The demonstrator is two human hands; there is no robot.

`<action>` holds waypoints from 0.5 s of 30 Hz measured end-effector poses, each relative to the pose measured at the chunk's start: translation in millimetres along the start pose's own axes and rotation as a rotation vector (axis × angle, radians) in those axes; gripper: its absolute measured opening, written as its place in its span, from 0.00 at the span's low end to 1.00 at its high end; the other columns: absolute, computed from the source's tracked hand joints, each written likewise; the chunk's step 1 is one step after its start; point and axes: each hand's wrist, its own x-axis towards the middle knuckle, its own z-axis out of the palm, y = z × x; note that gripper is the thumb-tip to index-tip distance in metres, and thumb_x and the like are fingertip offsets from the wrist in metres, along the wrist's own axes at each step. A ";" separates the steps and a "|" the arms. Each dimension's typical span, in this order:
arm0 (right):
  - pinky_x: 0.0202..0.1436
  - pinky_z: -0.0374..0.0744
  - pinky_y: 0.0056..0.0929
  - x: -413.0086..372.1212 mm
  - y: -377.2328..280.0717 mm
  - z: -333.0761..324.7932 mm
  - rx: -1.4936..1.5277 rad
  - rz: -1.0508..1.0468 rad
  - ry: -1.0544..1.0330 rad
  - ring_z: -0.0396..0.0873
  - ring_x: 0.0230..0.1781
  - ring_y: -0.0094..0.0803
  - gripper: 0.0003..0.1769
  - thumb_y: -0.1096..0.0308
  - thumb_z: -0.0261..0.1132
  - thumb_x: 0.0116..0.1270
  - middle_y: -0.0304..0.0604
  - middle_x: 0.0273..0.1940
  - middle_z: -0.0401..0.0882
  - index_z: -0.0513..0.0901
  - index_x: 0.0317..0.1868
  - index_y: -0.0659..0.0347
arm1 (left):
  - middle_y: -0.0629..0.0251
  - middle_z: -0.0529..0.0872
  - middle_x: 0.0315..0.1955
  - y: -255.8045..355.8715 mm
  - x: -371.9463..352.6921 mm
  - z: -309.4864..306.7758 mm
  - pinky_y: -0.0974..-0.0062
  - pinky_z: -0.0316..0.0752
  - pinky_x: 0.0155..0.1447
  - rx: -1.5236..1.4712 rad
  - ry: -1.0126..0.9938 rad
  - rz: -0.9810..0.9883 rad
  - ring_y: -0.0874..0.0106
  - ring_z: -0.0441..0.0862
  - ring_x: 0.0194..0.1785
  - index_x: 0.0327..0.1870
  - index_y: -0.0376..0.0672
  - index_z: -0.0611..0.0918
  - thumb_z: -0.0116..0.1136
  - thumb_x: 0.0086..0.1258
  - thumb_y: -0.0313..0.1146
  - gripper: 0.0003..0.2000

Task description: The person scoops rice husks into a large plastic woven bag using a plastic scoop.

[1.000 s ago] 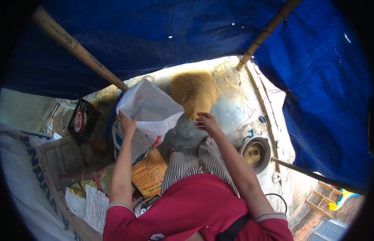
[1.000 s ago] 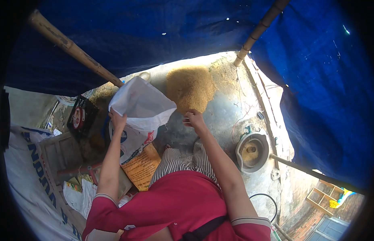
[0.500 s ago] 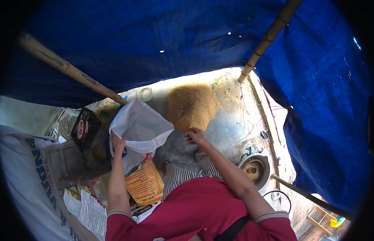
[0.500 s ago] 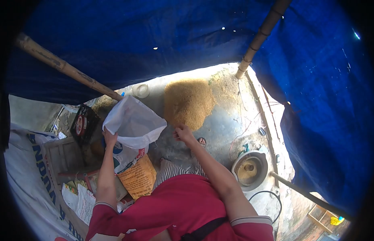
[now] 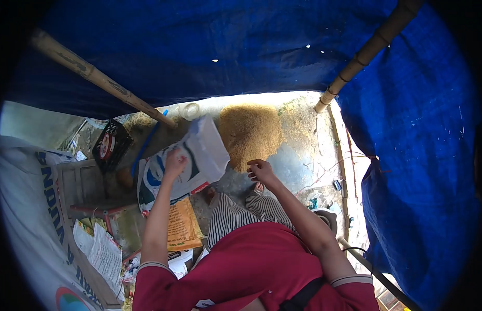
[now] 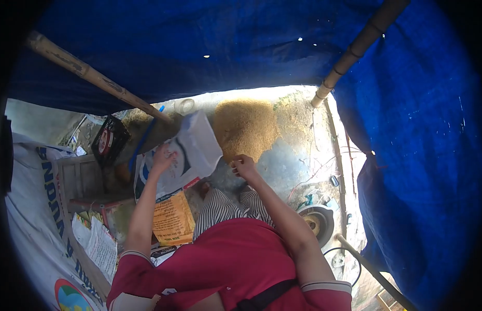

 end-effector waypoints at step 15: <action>0.37 0.76 0.29 -54.5 -79.0 70.4 -0.505 -0.506 -0.234 0.79 0.31 0.32 0.08 0.69 0.61 0.56 0.46 0.29 0.81 0.80 0.33 0.64 | 0.56 0.81 0.41 70.3 -215.1 -173.3 0.72 0.71 0.46 -0.138 -1.830 0.197 0.64 0.78 0.43 0.45 0.40 0.79 0.57 0.55 0.35 0.16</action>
